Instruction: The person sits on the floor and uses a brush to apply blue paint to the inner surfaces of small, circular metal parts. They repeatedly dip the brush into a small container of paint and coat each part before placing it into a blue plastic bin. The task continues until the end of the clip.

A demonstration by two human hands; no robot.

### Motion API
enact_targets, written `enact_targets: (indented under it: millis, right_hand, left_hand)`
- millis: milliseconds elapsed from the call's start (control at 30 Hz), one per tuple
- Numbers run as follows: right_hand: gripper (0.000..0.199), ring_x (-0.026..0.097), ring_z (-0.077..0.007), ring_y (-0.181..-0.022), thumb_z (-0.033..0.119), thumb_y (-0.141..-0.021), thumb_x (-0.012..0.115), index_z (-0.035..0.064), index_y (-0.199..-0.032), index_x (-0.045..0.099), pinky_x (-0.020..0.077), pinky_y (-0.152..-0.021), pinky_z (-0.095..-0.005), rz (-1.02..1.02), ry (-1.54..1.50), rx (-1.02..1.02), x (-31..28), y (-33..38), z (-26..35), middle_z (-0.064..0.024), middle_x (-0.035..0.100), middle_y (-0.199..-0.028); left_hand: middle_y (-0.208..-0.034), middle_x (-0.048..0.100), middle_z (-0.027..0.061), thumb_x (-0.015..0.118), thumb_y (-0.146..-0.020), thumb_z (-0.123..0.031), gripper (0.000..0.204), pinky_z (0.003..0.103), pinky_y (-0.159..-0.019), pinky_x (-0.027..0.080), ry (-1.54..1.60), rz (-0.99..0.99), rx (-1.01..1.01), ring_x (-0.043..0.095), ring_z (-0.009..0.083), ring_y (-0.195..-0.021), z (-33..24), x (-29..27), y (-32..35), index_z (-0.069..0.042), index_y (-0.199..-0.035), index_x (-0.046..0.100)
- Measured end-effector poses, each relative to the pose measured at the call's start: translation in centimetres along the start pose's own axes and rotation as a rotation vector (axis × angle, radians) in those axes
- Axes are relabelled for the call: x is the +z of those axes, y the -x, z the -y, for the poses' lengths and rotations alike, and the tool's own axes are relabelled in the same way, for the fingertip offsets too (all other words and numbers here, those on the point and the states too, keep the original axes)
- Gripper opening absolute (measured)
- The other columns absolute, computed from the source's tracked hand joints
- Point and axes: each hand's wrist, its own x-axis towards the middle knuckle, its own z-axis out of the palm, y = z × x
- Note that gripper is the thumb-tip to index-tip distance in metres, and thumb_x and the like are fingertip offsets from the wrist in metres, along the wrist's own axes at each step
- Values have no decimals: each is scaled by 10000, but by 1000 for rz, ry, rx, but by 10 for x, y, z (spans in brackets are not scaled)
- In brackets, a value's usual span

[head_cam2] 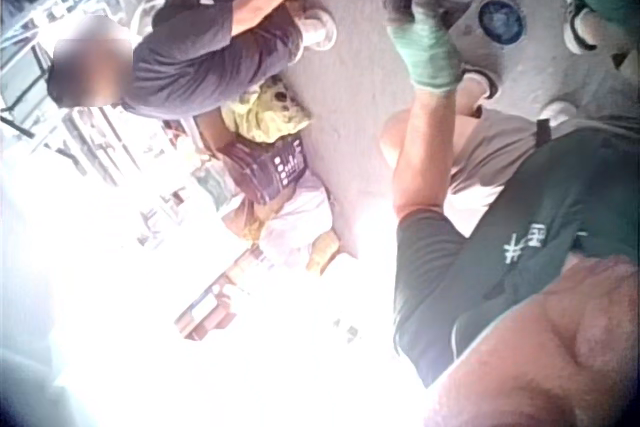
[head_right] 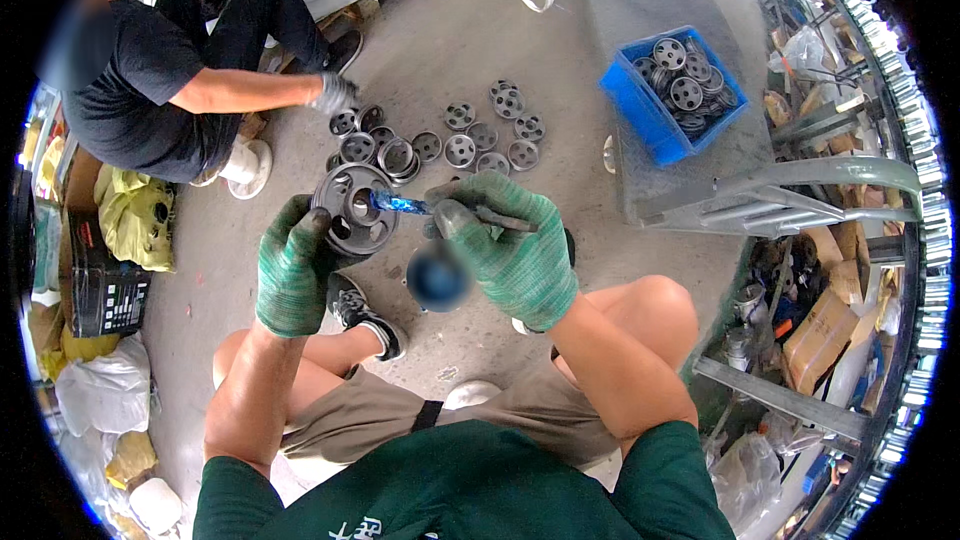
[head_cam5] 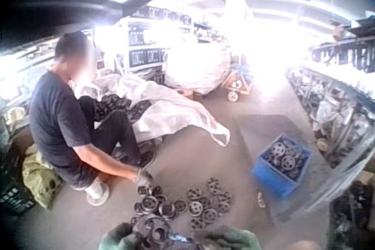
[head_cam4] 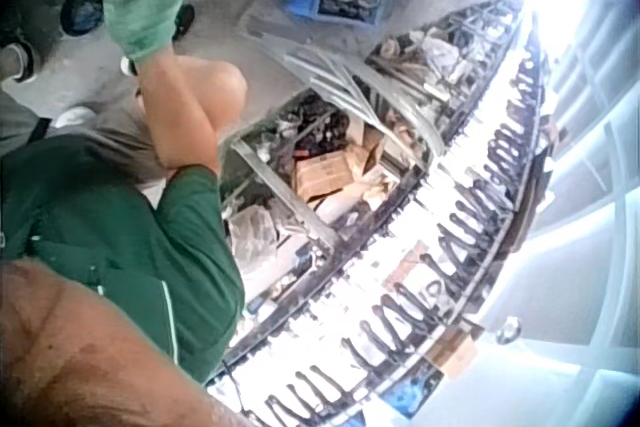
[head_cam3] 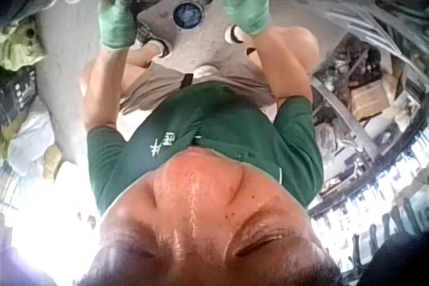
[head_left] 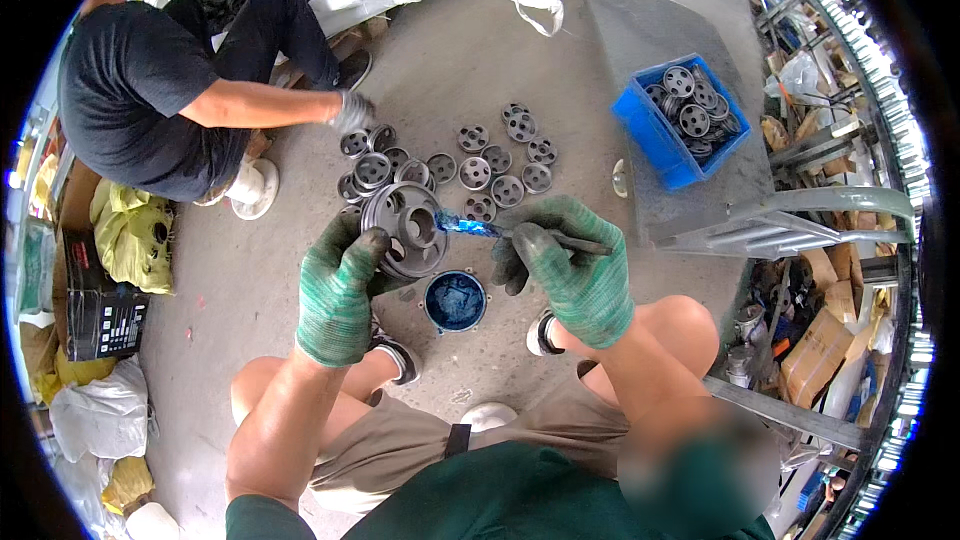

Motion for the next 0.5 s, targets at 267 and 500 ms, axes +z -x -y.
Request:
enact_targets:
  millis: [267,500]
  right_hand:
    - [220,663,-112,-911,-28,-914,658,-19,-1134,673,544,-813,-265,-33,-25,90,-3,-6,-13,-71,720,-1031]
    - [191,693,-181,-800,-37,-914,608,-43,-1092,678,561,-679,-307,97,-42,-48,-10,-1,-23,-133,715,-948]
  left_hand:
    - [-936,672,68,690,-922,-359,476,264,-714,578,-98,7,-35,675,131,-809,4,10,-1,41,-1161,592]
    - [-959,649,77,649,-950,-234,319,298,-742,583,212,149,-162,654,148,-847,12,14,-4,36,-1108,592]
